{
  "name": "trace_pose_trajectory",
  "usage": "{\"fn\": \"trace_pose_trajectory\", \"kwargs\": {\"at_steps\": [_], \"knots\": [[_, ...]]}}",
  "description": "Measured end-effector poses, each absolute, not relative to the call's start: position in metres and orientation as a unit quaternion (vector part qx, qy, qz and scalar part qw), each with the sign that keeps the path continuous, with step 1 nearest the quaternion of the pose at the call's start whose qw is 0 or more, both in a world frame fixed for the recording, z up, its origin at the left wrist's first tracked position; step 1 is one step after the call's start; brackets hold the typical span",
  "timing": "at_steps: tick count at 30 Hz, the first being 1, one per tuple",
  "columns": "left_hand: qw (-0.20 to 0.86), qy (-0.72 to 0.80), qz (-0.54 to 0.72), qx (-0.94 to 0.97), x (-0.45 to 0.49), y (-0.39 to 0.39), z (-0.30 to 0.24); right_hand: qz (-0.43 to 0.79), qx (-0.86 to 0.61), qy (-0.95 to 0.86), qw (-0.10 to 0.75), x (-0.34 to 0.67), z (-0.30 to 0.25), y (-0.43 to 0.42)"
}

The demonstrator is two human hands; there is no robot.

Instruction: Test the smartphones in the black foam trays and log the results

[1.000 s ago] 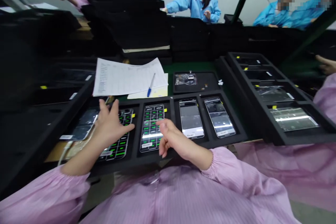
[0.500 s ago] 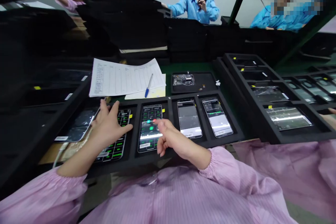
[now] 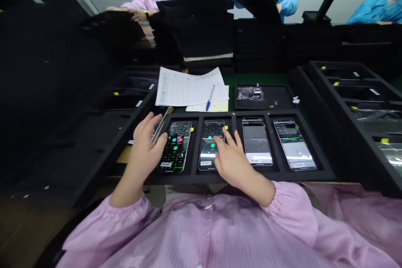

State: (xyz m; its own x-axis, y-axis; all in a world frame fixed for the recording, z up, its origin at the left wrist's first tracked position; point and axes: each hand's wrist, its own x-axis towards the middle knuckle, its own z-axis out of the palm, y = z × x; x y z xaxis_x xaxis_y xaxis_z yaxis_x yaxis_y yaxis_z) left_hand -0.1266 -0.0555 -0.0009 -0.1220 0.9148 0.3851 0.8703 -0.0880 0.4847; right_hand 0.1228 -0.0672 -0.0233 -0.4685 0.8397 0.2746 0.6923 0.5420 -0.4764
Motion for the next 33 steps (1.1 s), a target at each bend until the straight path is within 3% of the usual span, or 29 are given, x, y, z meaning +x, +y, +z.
{"fn": "trace_pose_trajectory", "kwargs": {"at_steps": [8, 14, 25, 29, 33], "knots": [[-0.033, 0.611, 0.185, 0.769, -0.118, -0.088, -0.019, 0.105, -0.481, -0.827, 0.273, 0.132, -0.022, -0.078], [-0.067, 0.573, 0.249, 0.778, -0.123, -0.099, -0.017, 0.099, -0.456, -0.845, 0.260, 0.134, -0.024, -0.079], [-0.076, 0.512, 0.235, 0.823, -0.125, -0.093, -0.021, 0.039, -0.518, -0.773, 0.365, 0.176, -0.023, -0.081], [-0.095, 0.498, 0.268, 0.819, -0.128, -0.091, -0.022, 0.009, -0.570, -0.734, 0.370, 0.210, -0.021, -0.076], [-0.106, 0.489, 0.284, 0.818, -0.128, -0.089, -0.023, 0.017, -0.533, -0.762, 0.367, 0.229, -0.024, -0.085]]}}
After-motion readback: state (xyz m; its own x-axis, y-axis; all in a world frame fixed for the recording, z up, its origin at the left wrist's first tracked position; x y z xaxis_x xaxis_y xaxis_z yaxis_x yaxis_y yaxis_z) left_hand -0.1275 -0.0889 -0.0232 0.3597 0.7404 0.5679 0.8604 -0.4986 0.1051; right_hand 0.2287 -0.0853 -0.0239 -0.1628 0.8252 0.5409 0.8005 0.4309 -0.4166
